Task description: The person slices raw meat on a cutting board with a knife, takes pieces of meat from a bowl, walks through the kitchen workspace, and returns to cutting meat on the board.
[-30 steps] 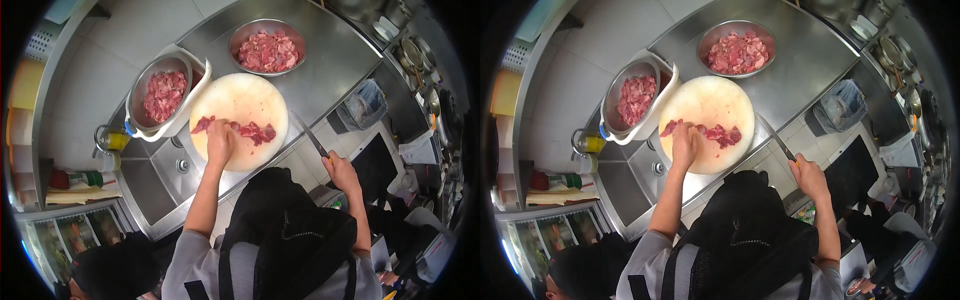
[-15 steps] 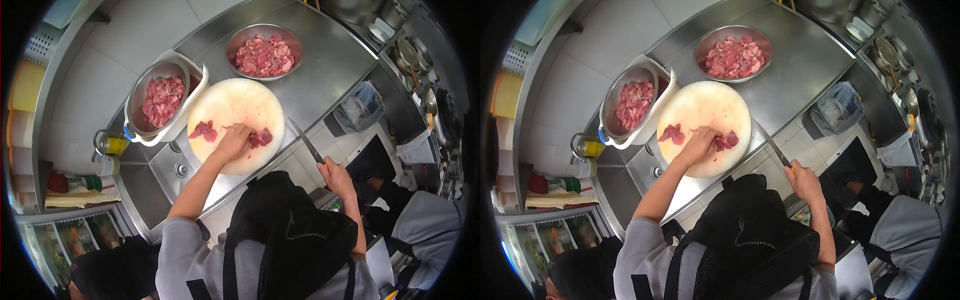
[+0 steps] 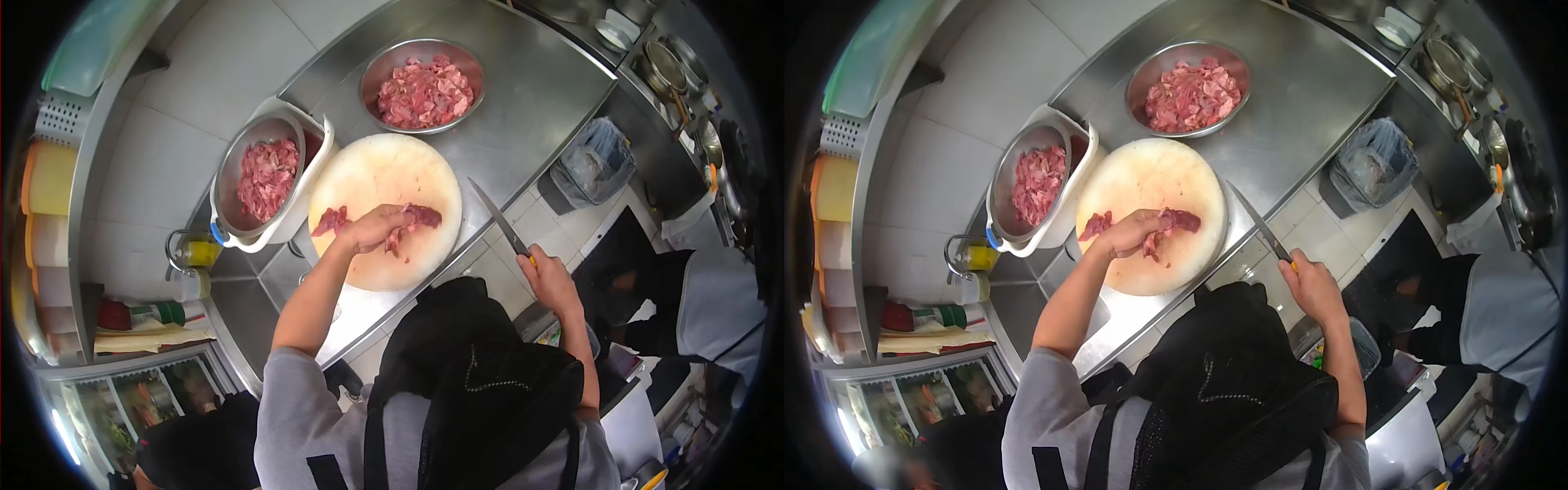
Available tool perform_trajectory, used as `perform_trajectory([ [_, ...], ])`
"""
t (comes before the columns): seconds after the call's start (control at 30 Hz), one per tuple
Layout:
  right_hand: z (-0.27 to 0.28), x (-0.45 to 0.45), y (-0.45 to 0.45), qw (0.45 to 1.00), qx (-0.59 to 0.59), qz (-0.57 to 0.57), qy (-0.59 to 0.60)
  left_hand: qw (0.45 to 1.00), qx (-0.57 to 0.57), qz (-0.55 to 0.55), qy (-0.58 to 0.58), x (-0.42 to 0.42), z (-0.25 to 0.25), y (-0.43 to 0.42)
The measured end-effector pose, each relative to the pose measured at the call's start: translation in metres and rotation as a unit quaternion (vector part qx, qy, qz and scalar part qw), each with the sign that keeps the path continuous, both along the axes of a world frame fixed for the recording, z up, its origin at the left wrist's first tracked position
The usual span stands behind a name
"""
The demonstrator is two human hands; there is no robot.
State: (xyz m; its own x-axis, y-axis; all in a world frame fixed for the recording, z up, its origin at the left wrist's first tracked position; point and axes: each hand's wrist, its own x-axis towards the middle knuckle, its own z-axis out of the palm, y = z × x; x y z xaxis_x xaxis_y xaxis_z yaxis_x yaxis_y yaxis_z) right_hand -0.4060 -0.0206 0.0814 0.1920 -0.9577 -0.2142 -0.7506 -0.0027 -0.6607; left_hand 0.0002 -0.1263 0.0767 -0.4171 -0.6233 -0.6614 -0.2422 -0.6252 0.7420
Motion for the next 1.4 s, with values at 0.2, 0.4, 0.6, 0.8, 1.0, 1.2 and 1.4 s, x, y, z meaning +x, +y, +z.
perform_trajectory([
  [0.2, 0.001, 0.002, -0.007, 1.0, -0.012, 0.001, -0.024, 0.956, 0.128, 0.106, 0.241, -0.024, 0.015, -0.006],
  [0.4, 0.007, 0.023, -0.015, 0.999, 0.013, 0.043, -0.015, 0.994, 0.082, 0.07, -0.032, -0.007, -0.012, 0.03],
  [0.6, 0.007, 0.073, -0.029, 0.991, -0.001, 0.131, 0.018, 0.97, -0.076, 0.206, -0.108, -0.008, -0.023, 0.074],
  [0.8, 0.01, 0.114, -0.042, 0.963, -0.003, 0.227, 0.144, 0.96, -0.078, 0.261, -0.066, 0.002, -0.045, 0.087],
  [1.0, 0.023, 0.118, -0.037, 0.942, -0.05, 0.237, 0.234, 0.926, -0.232, 0.2, -0.22, 0.006, -0.098, 0.09],
  [1.2, 0.022, 0.133, -0.015, 0.917, -0.065, 0.275, 0.28, 0.947, -0.199, 0.189, -0.165, -0.004, -0.067, 0.09],
  [1.4, 0.025, 0.136, -0.009, 0.9, -0.03, 0.275, 0.336, 0.846, -0.285, 0.038, -0.449, -0.019, -0.05, 0.098],
])
